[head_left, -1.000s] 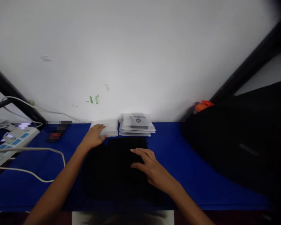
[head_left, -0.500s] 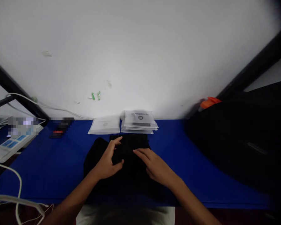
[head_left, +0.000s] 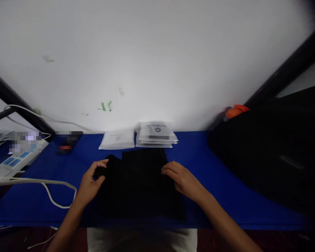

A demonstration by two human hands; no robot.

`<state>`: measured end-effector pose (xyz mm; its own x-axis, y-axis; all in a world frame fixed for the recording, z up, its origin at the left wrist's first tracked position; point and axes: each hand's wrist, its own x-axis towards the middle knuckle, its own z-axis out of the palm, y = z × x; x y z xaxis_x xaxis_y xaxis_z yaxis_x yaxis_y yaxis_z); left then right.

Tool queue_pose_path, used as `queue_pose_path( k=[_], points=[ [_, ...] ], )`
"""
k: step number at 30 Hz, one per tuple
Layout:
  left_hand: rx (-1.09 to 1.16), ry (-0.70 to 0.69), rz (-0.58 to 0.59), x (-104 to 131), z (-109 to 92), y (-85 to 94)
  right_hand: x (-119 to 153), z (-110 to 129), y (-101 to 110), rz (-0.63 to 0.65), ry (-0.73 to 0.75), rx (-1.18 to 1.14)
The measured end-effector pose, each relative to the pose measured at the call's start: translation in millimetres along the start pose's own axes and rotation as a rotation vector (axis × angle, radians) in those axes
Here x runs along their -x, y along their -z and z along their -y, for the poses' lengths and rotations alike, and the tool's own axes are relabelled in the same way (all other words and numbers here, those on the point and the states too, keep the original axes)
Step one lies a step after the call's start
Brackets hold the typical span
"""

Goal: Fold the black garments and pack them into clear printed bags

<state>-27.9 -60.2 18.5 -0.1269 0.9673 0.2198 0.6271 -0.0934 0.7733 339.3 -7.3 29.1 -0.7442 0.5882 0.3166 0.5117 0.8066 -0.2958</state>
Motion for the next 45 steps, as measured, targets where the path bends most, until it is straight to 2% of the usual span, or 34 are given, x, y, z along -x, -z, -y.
queue_pose_path(
  k=[2,3,5,6,7,9,11,12,13,15,18,22,24,26,28,29,30,32,35,37,39,42,45],
  points=[
    [-0.042,0.046,-0.123,1.6,4.5,4.6,4.1,-7.3,-1.1,-0.01,-0.031,-0.018],
    [-0.093,0.025,-0.193,3.1,3.9,5.0,6.0,-10.6,-1.5,-0.015,-0.044,-0.032],
    [-0.203,-0.101,-0.3,7.1,-3.7,2.6,8.8,-14.9,-0.9,-0.033,-0.06,-0.079],
    [-0.243,-0.191,-0.295,9.1,-10.0,0.0,9.5,-15.6,0.5,-0.047,-0.063,-0.11],
    [-0.266,-0.283,-0.238,10.7,-17.2,-3.3,9.7,-15.1,2.5,-0.055,-0.063,-0.144],
    [-0.283,-0.417,0.008,11.1,-30.8,-10.6,8.7,-11.0,7.6,-0.051,-0.076,-0.203],
    [-0.299,-0.469,0.286,7.3,-39.3,-17.5,6.8,-4.8,11.9,0.006,-0.107,-0.23],
    [-0.312,-0.468,0.385,4.1,-41.2,-20.3,5.9,-1.8,13.2,0.052,-0.123,-0.23],
    [-0.323,-0.456,0.45,0.5,-41.7,-22.5,5.1,0.8,13.6,0.097,-0.138,-0.222],
    [-0.314,-0.422,0.497,-6.9,-40.5,-24.6,4.3,4.1,12.7,0.157,-0.161,-0.198],
    [-0.238,-0.355,0.495,-17.5,-39.3,-23.0,2.6,3.5,10.9,0.162,-0.193,-0.191],
    [-0.214,-0.292,0.469,-36.1,-44.3,-22.0,-10.5,-6.2,13.7,0.076,-0.213,-0.243],
    [-0.307,-0.242,0.346,-46.8,-49.5,-25.6,-23.6,-13.8,14.8,0.011,-0.268,-0.227],
    [-0.434,-0.224,0.148,-53.7,-55.8,-31.0,-37.9,-20.4,13.2,-0.093,-0.375,-0.123],
    [-0.502,-0.297,-0.021,-52.6,-61.2,-36.0,-48.7,-22.5,9.1,-0.23,-0.463,0.041],
    [-0.502,-0.358,-0.054,-48.7,-62.5,-37.8,-51.5,-21.1,6.5,-0.29,-0.47,0.117],
    [-0.488,-0.416,-0.042,-43.1,-62.1,-38.8,-52.1,-18.2,3.8,-0.323,-0.448,0.17],
    [-0.465,-0.471,0.074,-29.6,-55.1,-39.3,-47.5,-8.7,-1.9,-0.286,-0.339,0.182],
    [-0.492,-0.372,0.209,-14.6,-31.1,-38.2,-32.8,5.6,-11.9,-0.08,-0.203,0.089],
    [-0.485,-0.31,0.219,-12.4,-13.2,-38.0,-24.7,9.4,-19.9,0.019,-0.175,0.068],
    [-0.45,-0.284,0.222,-15.2,-1.0,-38.2,-21.0,8.0,-27.5,0.053,-0.169,0.088],
    [-0.417,-0.274,0.218,-21.5,-1.1,-35.3,-21.0,3.6,-30.8,0.042,-0.176,0.122],
    [-0.412,-0.319,0.233,-19.7,-20.4,-22.8,-18.8,8.1,-16.5,0.031,-0.173,0.129]
  ],
)
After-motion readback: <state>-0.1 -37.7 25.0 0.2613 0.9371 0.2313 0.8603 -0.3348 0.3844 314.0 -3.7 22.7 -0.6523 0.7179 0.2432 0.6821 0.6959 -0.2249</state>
